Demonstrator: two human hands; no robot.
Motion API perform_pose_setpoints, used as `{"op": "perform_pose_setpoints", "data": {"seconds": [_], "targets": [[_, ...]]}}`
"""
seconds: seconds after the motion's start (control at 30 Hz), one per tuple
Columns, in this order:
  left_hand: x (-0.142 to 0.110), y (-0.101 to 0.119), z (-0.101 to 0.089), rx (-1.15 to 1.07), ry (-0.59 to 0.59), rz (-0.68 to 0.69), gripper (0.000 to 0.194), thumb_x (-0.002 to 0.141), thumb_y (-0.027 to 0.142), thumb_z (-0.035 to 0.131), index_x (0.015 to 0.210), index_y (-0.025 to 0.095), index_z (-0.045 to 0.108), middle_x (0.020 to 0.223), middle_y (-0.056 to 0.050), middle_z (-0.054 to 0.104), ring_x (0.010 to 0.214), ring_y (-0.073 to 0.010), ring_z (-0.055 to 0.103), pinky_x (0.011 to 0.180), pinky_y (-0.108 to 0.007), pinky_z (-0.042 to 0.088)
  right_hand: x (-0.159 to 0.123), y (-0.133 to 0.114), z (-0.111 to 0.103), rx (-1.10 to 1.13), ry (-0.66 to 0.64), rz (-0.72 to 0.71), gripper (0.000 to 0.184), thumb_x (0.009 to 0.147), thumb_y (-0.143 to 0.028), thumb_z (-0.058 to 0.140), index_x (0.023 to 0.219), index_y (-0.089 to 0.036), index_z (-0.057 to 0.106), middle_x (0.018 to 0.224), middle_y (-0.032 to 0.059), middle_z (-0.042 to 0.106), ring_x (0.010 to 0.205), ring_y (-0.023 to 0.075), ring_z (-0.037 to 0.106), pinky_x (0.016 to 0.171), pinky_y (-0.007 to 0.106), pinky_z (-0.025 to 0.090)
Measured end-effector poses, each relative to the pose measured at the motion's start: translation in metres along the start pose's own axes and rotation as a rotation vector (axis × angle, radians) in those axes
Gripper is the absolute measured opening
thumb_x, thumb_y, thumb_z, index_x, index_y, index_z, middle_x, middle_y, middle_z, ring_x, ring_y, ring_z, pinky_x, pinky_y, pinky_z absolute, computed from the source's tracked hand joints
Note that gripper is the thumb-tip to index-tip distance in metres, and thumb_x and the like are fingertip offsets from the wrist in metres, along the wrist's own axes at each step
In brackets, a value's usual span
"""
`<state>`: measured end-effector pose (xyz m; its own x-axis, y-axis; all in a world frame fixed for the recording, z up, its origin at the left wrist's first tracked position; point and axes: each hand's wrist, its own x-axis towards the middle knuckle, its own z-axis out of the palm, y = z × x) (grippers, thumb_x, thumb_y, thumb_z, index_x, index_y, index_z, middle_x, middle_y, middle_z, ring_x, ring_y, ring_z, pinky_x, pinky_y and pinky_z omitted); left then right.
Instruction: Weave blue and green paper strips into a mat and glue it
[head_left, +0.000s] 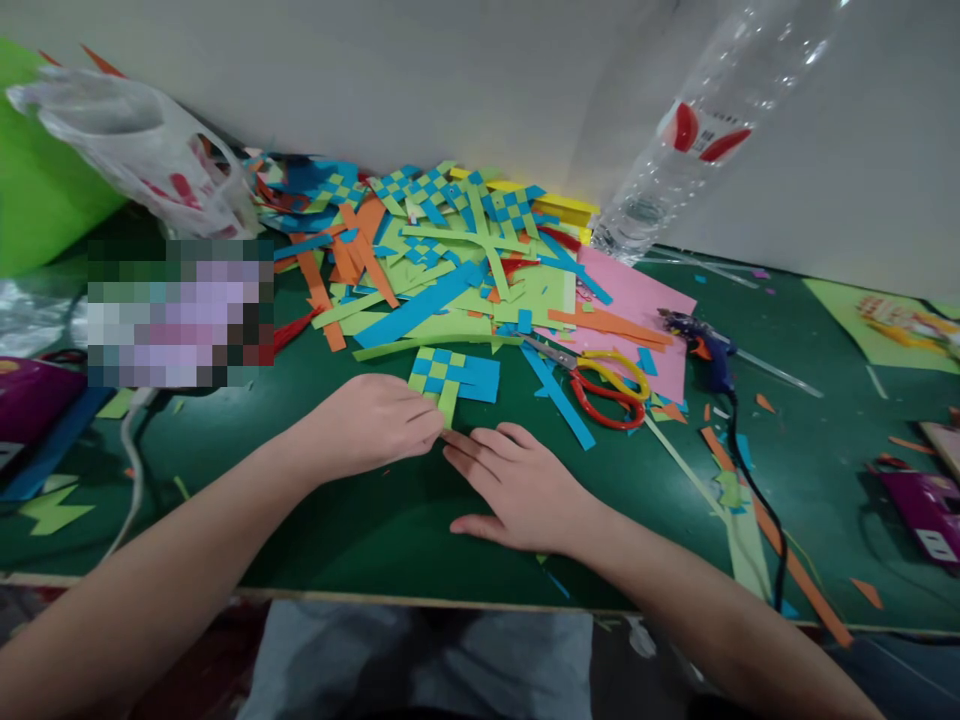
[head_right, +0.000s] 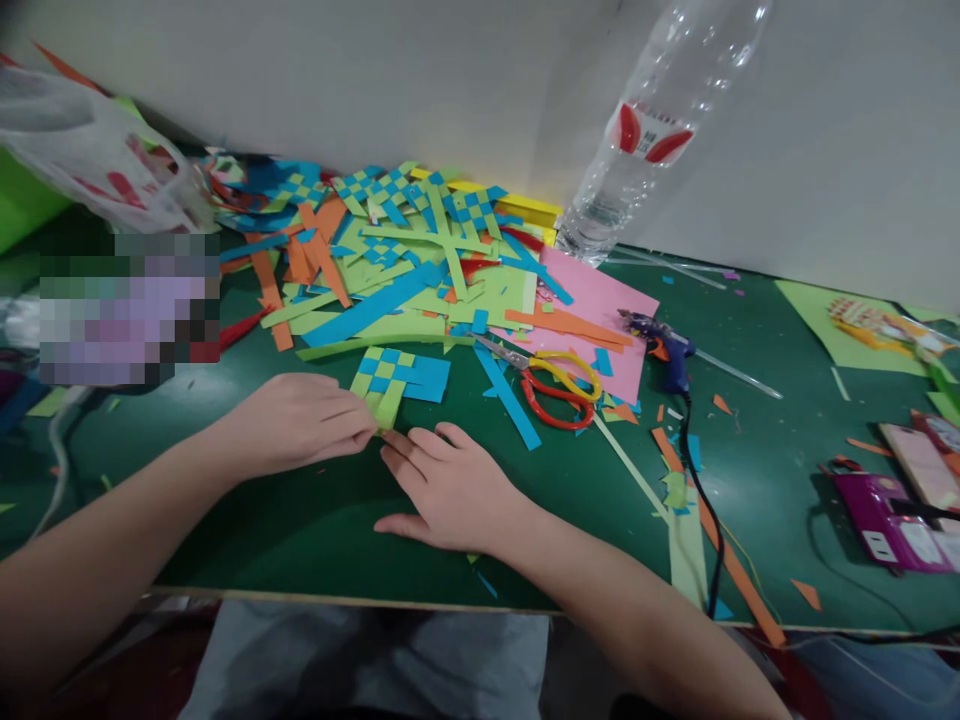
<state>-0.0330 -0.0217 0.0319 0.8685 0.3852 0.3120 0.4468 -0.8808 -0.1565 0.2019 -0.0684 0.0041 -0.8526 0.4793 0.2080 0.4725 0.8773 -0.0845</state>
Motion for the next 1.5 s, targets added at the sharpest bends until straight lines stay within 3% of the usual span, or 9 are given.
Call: {"op": "perform_pose_setpoints", "data": {"seconds": [0.43,1.5], "targets": [[-0.001,0.0,0.009,-0.064,-0.007,-0.012,0.025,0.094,0.017,0.05,0.069,0.019,0.054,0.055,0.003,0.053,0.051,-0.0135,0.047,0.053,-0.031,0.03,-0.001,0.001,-0.002,0.007,0.063,-0.034,0.064,0.095,-0.058,0.046,0.127,-0.004,0.059,0.13,0.0185,0.064,0.116,0.0278,0.058,0.101,0.043,0.045],[-0.007,-0.006,0.011,-0.13,-0.08,-0.023,0.025,0.095,0.023,0.05,0.071,0.019,0.06,0.058,0.002,0.058,0.053,-0.0139,0.053,0.054,-0.029,0.032,-0.002,0.004,-0.001,-0.045,0.063,-0.062,0.055,0.098,-0.051,0.044,0.123,-0.006,0.062,0.132,0.017,0.063,0.117,0.0255,0.058,0.099,0.042,0.047]]}}
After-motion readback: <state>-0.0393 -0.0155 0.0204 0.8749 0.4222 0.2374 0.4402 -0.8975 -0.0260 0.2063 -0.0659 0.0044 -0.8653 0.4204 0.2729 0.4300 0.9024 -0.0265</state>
